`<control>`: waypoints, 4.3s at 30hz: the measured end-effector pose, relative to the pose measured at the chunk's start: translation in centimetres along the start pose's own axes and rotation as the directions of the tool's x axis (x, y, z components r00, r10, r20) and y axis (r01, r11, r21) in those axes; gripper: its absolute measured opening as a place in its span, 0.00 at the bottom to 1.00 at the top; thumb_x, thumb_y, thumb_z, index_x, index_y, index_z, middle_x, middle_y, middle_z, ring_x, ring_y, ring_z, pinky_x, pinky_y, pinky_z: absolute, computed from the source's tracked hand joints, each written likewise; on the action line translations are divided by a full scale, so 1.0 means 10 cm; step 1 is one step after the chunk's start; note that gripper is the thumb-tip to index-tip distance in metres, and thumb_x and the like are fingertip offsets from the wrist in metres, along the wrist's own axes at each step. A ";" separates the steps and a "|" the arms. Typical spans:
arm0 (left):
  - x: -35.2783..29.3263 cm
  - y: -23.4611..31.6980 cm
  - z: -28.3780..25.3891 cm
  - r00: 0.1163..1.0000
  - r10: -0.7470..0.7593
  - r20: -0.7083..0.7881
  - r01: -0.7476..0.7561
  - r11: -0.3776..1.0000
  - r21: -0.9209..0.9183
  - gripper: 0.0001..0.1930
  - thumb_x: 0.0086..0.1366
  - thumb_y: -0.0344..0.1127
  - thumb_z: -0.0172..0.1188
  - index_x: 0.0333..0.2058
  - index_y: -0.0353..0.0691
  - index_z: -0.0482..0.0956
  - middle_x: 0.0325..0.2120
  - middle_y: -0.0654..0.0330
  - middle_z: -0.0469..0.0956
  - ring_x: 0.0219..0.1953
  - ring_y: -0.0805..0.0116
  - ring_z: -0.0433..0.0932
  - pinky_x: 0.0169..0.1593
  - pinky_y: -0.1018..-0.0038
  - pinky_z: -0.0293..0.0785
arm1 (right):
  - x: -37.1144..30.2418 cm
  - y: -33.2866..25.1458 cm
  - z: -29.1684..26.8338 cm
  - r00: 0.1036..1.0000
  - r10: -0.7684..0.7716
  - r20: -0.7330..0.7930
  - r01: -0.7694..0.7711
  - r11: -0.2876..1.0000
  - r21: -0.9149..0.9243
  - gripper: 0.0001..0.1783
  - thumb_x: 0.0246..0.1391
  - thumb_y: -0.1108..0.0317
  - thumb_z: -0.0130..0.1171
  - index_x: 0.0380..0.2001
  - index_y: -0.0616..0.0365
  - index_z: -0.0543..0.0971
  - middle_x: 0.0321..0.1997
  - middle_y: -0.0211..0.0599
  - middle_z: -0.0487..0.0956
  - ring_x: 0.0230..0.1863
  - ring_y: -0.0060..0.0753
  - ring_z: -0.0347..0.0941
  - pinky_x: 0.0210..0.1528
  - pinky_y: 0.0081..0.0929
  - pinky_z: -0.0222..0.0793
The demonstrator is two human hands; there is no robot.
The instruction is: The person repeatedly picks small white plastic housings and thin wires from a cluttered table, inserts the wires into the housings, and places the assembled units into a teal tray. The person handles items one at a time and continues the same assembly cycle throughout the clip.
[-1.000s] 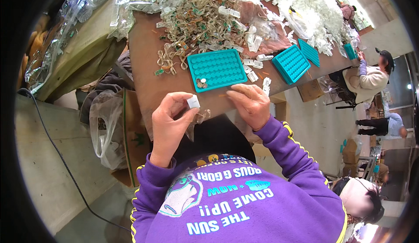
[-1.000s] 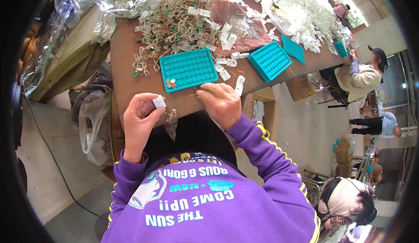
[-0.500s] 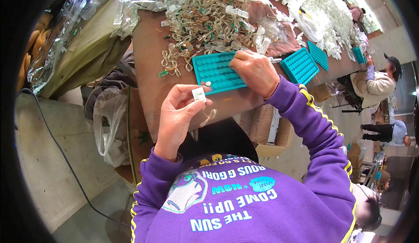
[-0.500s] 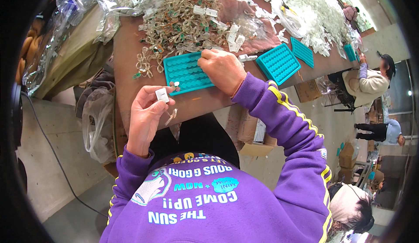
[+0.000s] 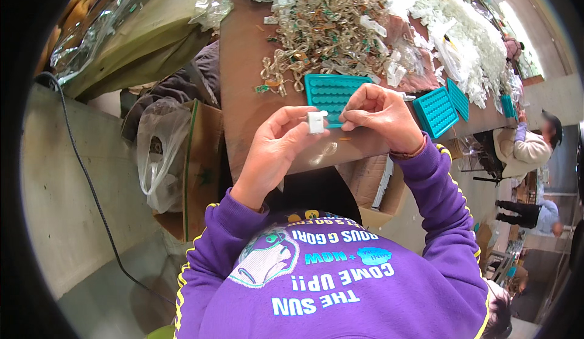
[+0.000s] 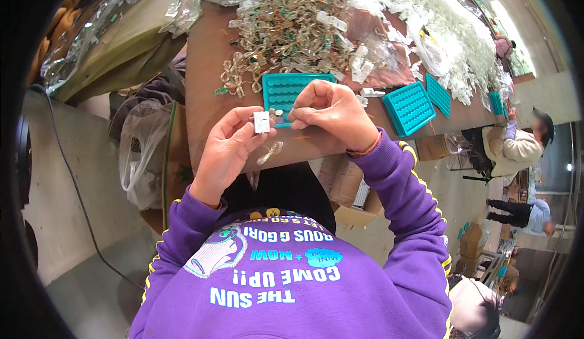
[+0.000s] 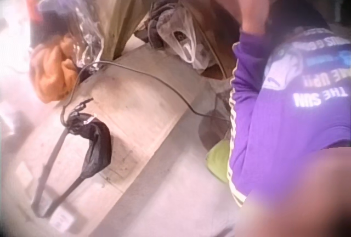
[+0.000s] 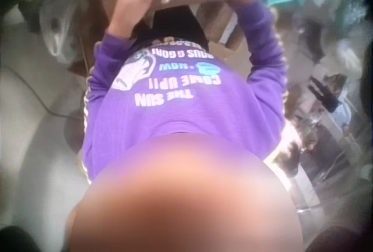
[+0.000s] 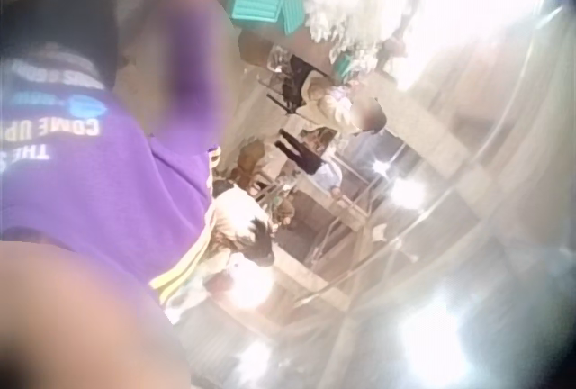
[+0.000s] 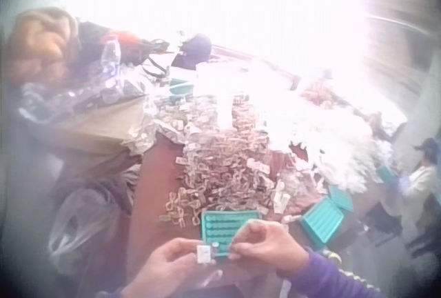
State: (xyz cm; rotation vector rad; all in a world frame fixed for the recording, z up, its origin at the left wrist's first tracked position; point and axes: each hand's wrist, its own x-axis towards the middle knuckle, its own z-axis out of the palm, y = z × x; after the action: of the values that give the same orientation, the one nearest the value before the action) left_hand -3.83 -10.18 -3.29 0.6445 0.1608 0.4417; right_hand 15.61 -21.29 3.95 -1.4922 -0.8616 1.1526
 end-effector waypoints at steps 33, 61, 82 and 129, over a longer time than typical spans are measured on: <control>0.00 -0.02 -0.02 1.000 -0.013 0.012 0.013 0.999 0.045 0.12 0.65 0.27 0.60 0.47 0.31 0.76 0.41 0.57 0.80 0.43 0.72 0.79 0.50 0.73 0.76 | -0.10 -0.24 0.54 0.805 -0.472 0.359 0.517 0.263 -0.815 0.11 0.45 0.75 0.63 0.33 0.56 0.72 0.26 0.36 0.73 0.28 0.42 0.75 0.28 0.34 0.71; -0.03 -0.01 -0.05 1.000 -0.005 0.028 0.006 0.999 -0.034 0.15 0.67 0.32 0.59 0.48 0.28 0.74 0.44 0.54 0.78 0.44 0.68 0.80 0.52 0.70 0.78 | -0.11 0.12 0.72 0.720 -0.692 0.041 0.456 0.428 -0.781 0.08 0.48 0.83 0.58 0.33 0.61 0.74 0.30 0.42 0.75 0.28 0.45 0.76 0.28 0.32 0.73; -0.02 -0.02 -0.10 1.000 -0.006 0.025 0.008 0.997 -0.071 0.13 0.70 0.30 0.53 0.50 0.30 0.72 0.43 0.55 0.78 0.45 0.68 0.79 0.51 0.68 0.79 | -0.10 0.15 0.70 0.733 -0.680 -0.001 0.460 0.497 -0.735 0.07 0.51 0.82 0.57 0.34 0.63 0.74 0.29 0.44 0.76 0.28 0.44 0.76 0.29 0.30 0.72; 2.01 0.40 0.75 0.696 0.004 0.718 -0.374 -0.852 0.367 0.09 0.55 0.32 0.60 0.36 0.45 0.80 0.33 0.63 0.78 0.44 0.60 0.76 0.49 0.65 0.72 | -0.58 0.36 0.44 0.650 -0.695 -0.309 0.413 0.664 -0.624 0.05 0.50 0.78 0.62 0.31 0.61 0.79 0.29 0.38 0.79 0.24 0.35 0.75 0.28 0.26 0.71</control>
State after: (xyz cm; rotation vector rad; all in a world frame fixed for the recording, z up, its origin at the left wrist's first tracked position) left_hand 14.85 -2.50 4.92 3.2237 -0.0143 1.0152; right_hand 9.56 -26.18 1.70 -1.6397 -1.1772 -0.0158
